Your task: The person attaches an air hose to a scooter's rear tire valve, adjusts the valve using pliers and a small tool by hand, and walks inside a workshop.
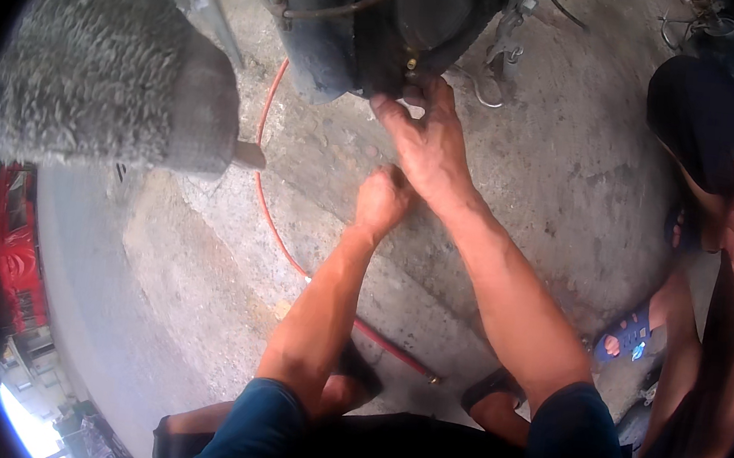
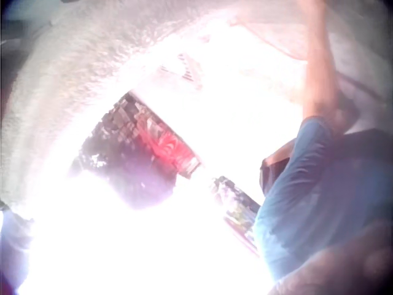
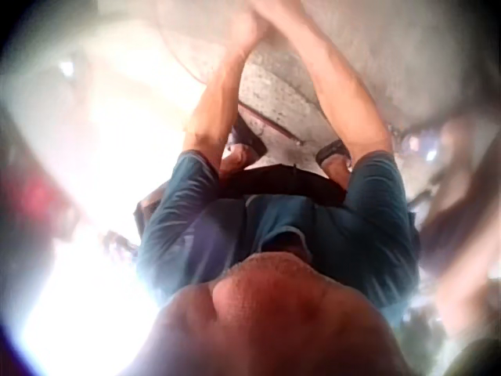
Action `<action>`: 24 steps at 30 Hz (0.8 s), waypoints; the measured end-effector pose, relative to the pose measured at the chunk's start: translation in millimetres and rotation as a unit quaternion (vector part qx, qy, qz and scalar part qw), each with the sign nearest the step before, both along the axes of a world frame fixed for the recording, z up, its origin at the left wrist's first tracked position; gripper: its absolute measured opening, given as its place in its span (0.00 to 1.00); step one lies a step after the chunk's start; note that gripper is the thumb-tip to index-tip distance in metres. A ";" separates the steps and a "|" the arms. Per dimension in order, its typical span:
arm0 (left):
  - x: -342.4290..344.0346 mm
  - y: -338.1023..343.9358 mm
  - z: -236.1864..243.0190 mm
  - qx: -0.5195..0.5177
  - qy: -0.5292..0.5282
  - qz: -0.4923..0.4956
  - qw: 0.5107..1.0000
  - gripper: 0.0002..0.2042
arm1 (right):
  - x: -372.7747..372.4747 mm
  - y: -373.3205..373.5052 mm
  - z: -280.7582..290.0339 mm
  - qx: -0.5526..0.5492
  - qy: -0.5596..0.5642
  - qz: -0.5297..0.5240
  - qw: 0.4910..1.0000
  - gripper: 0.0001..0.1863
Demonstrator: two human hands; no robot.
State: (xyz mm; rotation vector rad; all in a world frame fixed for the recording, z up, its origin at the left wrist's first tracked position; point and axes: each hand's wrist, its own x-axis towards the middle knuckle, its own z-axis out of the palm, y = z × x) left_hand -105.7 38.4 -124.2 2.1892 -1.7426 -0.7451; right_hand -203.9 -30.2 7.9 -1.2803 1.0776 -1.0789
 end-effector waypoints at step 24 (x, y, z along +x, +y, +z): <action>-65.3 -30.5 136.6 -0.326 0.546 0.284 0.717 0.10 | -18.5 -50.9 -8.9 0.197 -0.220 0.021 0.955 0.10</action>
